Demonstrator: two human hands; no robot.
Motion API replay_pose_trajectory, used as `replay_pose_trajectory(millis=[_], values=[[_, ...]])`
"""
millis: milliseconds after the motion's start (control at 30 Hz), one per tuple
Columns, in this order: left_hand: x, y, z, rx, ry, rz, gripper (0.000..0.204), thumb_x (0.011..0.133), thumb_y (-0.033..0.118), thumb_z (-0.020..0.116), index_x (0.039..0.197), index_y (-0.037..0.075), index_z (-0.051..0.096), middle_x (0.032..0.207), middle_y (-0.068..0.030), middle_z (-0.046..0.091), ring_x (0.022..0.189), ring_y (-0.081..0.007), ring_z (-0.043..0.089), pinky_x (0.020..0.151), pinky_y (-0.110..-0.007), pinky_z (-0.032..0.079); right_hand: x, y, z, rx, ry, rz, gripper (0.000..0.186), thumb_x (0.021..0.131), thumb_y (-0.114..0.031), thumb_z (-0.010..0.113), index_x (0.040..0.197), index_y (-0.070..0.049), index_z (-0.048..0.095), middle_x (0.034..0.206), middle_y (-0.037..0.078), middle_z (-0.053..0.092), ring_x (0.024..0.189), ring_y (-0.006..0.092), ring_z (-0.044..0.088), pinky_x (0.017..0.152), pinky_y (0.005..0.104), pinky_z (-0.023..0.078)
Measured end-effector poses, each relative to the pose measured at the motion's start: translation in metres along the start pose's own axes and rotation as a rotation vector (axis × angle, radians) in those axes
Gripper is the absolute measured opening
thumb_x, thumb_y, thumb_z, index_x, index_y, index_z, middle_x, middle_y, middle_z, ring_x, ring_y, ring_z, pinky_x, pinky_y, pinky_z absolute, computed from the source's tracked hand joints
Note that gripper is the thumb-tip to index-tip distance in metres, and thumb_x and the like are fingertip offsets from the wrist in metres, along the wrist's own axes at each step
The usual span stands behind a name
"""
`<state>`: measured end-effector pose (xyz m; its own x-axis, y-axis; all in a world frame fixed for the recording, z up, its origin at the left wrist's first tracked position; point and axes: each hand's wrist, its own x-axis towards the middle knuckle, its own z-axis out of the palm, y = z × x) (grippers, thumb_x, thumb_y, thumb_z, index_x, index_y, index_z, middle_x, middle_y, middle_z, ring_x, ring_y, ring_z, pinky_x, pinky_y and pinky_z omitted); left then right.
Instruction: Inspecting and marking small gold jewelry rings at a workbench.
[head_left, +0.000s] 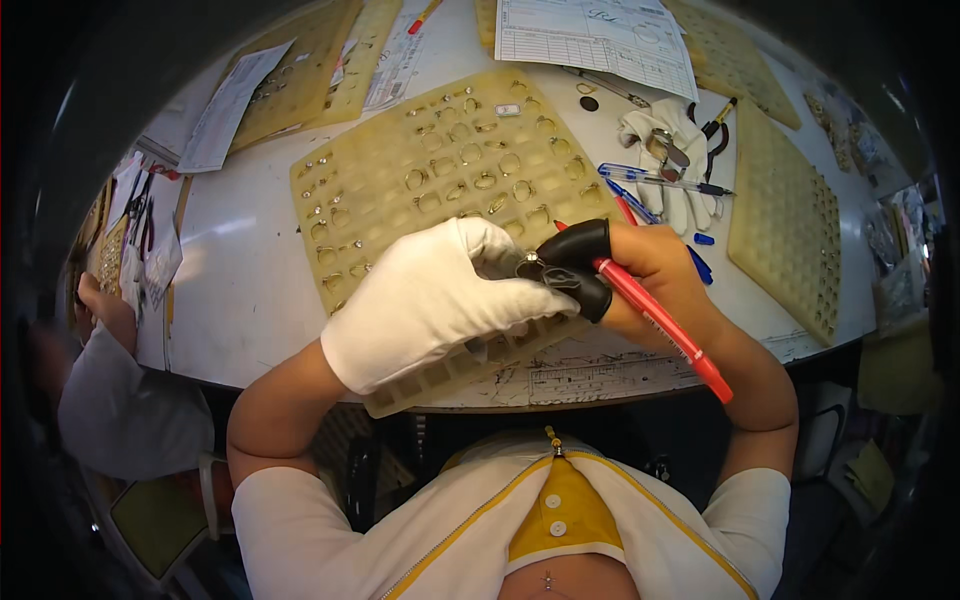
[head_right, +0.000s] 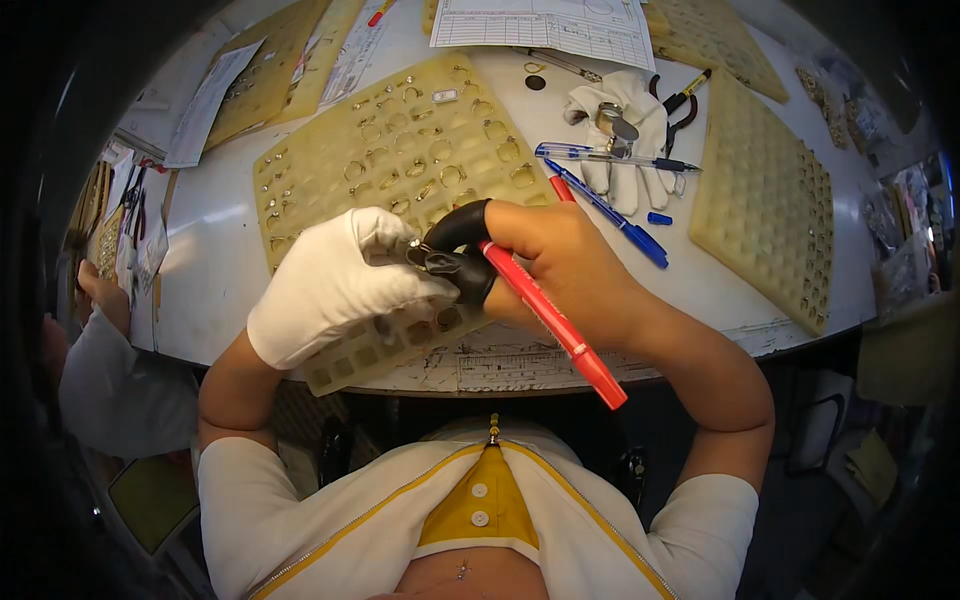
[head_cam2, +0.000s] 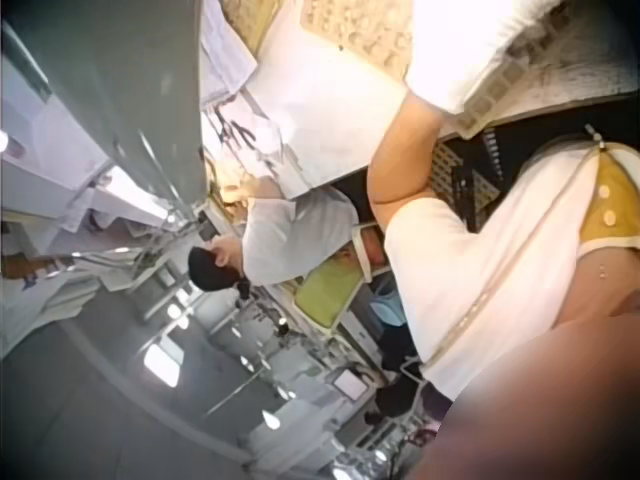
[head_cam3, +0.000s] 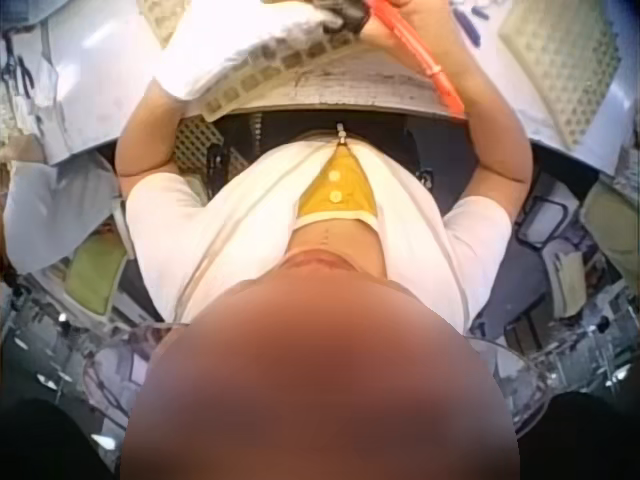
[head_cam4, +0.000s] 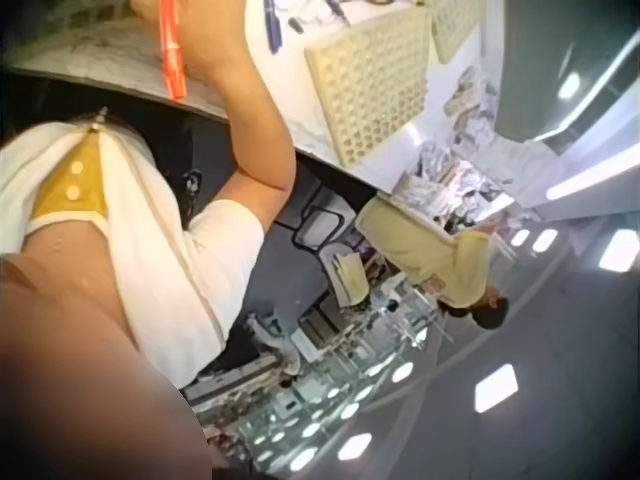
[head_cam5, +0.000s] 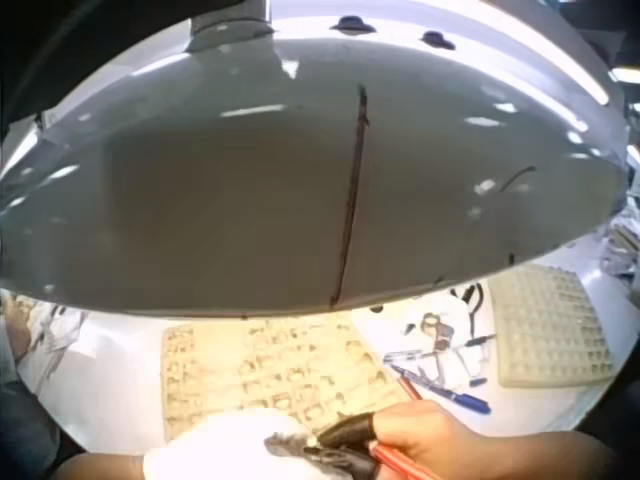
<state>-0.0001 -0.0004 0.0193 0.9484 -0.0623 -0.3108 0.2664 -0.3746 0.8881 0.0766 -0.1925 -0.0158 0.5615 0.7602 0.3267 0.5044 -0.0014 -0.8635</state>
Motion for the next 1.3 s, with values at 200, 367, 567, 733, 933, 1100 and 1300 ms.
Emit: replay_pose_trajectory(millis=[200, 367, 567, 733, 933, 1100, 1300], values=[[-0.001, -0.004, -0.001, -0.404, -0.133, -0.074, 0.023, 0.092, 0.024, 0.054, 0.094, 0.002, 0.059, 0.084, -0.0054, 0.065, 0.070, -0.0099, 0.063, 0.053, -0.022, 0.049, -0.005, 0.008, 0.001, -0.004, -0.036, -0.034, 0.039, 0.060, 0.007, 0.060, 0.099, -0.001, 0.061, 0.074, 0.010, 0.061, 0.063, 0.0180, 0.058, 0.058, 0.0271, 0.046], [-0.001, -0.002, -0.010, -0.475, -0.230, -0.082, 0.021, 0.090, 0.016, 0.056, 0.102, -0.001, 0.059, 0.094, -0.0087, 0.064, 0.077, -0.0144, 0.064, 0.056, -0.023, 0.051, 0.002, -0.021, -0.002, 0.409, -0.001, 0.429, 0.018, 0.084, 0.002, 0.056, 0.101, 0.003, 0.060, 0.088, 0.004, 0.064, 0.081, 0.0071, 0.059, 0.071, 0.0218, 0.050], [0.004, -0.006, -0.009, -0.583, -0.300, -0.110, 0.030, 0.088, 0.020, 0.060, 0.101, -0.006, 0.057, 0.091, -0.0152, 0.065, 0.072, -0.0212, 0.066, 0.050, -0.027, 0.054, 0.005, -0.016, -0.007, 0.492, -0.034, 0.544, 0.009, 0.088, -0.005, 0.055, 0.092, 0.000, 0.062, 0.074, 0.005, 0.064, 0.059, 0.0096, 0.060, 0.053, 0.0228, 0.050], [0.006, -0.007, -0.009, -0.617, -0.328, -0.130, 0.026, 0.089, 0.019, 0.058, 0.096, -0.006, 0.056, 0.089, -0.0176, 0.064, 0.070, -0.0235, 0.066, 0.047, -0.028, 0.054, 0.005, -0.014, -0.009, 0.549, -0.053, 0.508, 0.010, 0.088, -0.005, 0.055, 0.092, 0.001, 0.062, 0.072, 0.006, 0.064, 0.059, 0.0100, 0.061, 0.051, 0.0224, 0.050], [0.006, -0.006, -0.011, -0.699, -0.354, -0.170, 0.023, 0.090, 0.018, 0.057, 0.095, -0.005, 0.055, 0.087, -0.0188, 0.065, 0.068, -0.0252, 0.067, 0.045, -0.030, 0.054, 0.005, -0.012, -0.010, 0.569, -0.086, 0.505, 0.011, 0.089, -0.007, 0.055, 0.093, 0.001, 0.061, 0.074, 0.006, 0.064, 0.060, 0.0105, 0.061, 0.052, 0.0228, 0.049], [0.002, -0.001, -0.008, -0.562, -0.272, -0.146, 0.022, 0.090, 0.016, 0.055, 0.097, -0.005, 0.056, 0.086, -0.0155, 0.065, 0.068, -0.0229, 0.066, 0.049, -0.028, 0.053, 0.004, -0.008, -0.004, 0.402, 0.015, 0.425, 0.019, 0.081, -0.002, 0.060, 0.100, 0.001, 0.060, 0.078, 0.004, 0.063, 0.065, 0.0075, 0.059, 0.057, 0.0215, 0.047], [-0.001, 0.005, 0.006, -0.315, -0.105, -0.145, 0.017, 0.086, 0.015, 0.062, 0.091, 0.000, 0.065, 0.079, -0.0020, 0.065, 0.068, -0.0060, 0.059, 0.057, -0.021, 0.049, -0.002, 0.003, -0.001, -0.191, -0.002, 0.007, 0.041, 0.063, 0.007, 0.065, 0.102, -0.005, 0.061, 0.072, 0.010, 0.060, 0.063, 0.0172, 0.058, 0.057, 0.0273, 0.046]])
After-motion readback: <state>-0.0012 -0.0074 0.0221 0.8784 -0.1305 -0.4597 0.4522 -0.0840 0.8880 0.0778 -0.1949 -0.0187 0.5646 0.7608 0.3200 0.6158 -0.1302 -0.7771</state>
